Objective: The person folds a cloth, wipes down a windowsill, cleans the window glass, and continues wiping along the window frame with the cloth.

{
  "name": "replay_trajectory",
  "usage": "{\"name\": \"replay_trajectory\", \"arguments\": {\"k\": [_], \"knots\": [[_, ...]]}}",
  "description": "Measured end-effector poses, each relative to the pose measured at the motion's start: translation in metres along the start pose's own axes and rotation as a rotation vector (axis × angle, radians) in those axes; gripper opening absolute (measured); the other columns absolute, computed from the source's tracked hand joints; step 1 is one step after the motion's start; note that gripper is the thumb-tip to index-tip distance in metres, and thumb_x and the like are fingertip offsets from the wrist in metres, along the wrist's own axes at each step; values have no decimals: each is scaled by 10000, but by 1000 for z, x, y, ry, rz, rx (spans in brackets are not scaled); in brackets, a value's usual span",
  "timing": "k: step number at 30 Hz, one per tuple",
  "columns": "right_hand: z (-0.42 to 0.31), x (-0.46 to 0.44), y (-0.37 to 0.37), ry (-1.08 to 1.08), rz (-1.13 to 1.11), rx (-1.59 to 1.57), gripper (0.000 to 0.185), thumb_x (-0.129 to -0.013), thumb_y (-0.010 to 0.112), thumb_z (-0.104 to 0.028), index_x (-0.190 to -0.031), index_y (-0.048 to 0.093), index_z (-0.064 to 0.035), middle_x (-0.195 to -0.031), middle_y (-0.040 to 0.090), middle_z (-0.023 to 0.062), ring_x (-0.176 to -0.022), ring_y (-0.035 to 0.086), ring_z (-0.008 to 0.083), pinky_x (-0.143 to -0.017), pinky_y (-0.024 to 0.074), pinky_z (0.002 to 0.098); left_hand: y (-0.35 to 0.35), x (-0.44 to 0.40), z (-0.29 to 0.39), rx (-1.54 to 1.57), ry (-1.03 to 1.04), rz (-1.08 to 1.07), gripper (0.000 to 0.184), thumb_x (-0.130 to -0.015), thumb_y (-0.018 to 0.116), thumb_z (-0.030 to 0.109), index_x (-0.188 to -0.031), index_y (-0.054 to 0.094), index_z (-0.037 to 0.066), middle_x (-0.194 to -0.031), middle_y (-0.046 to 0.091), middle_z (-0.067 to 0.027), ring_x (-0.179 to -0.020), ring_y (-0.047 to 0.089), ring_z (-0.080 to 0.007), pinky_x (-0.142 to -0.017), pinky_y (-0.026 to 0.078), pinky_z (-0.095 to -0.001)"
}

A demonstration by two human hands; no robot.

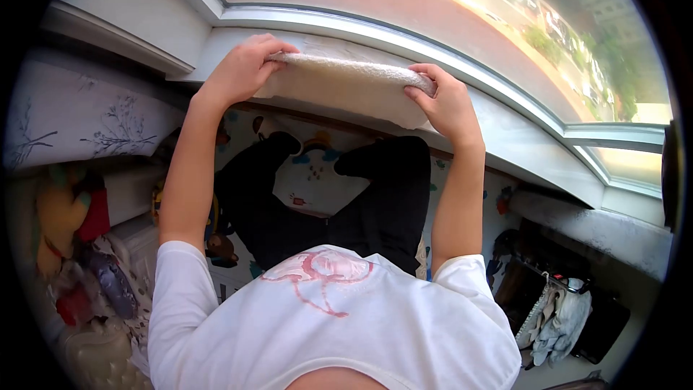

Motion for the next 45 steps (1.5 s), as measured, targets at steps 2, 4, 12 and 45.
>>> {"name": "replay_trajectory", "arguments": {"k": [2, 4, 12, 45], "knots": [[9, -4, 6, -108, 256, 329, 390, -857, 737, -207, -1226, 661, -109, -1150, 654, 122, -1100, 581, 296, -995, 426, 430, 12, -16, 4, -299, 144, 349, 372, -913, 655, 131, -1280, 630, 185, -1224, 624, -43, -1189, 552, -233, -1029, 375, -420], [6, -1, 14, -110, 290, 309, 408, -856, 724, -217, -1248, 646, -131, -1282, 570, 121, -1234, 478, 314, -1073, 337, 467, 20, -22, 12, -300, 86, 448, 437, -887, 677, 172, -1316, 609, 214, -1287, 593, -22, -1256, 501, -239, -1047, 348, -428], [0, 11, 92, -130, 238, 385, 717, -818, 705, -540, -1439, 509, -241, -1547, 334, 185, -1453, 218, 454, -1166, 164, 625, 105, 6, 23, -353, -37, 233, 620, -893, 619, 484, -1468, 474, 305, -1561, 375, -82, -1404, 324, -425, -1142, 238, -579], [-11, -5, 157, 176, 322, 360, 810, -821, 597, -690, -1500, 445, -274, -1591, 224, 275, -1429, 5, 635, -1054, -4, 809, 75, 152, -79, 264, -362, 791, 156, -925, 637, 46, -1074, 680, 27, -1055, 676, -54, -883, 615, -143, -771, 490, -268]]}}
Point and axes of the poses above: each hand's wrist, its own x-axis away from the middle knuckle, its own y-axis out of the palm, z = x × y, the point moved 2 cm from there along -x, towards the middle knuckle
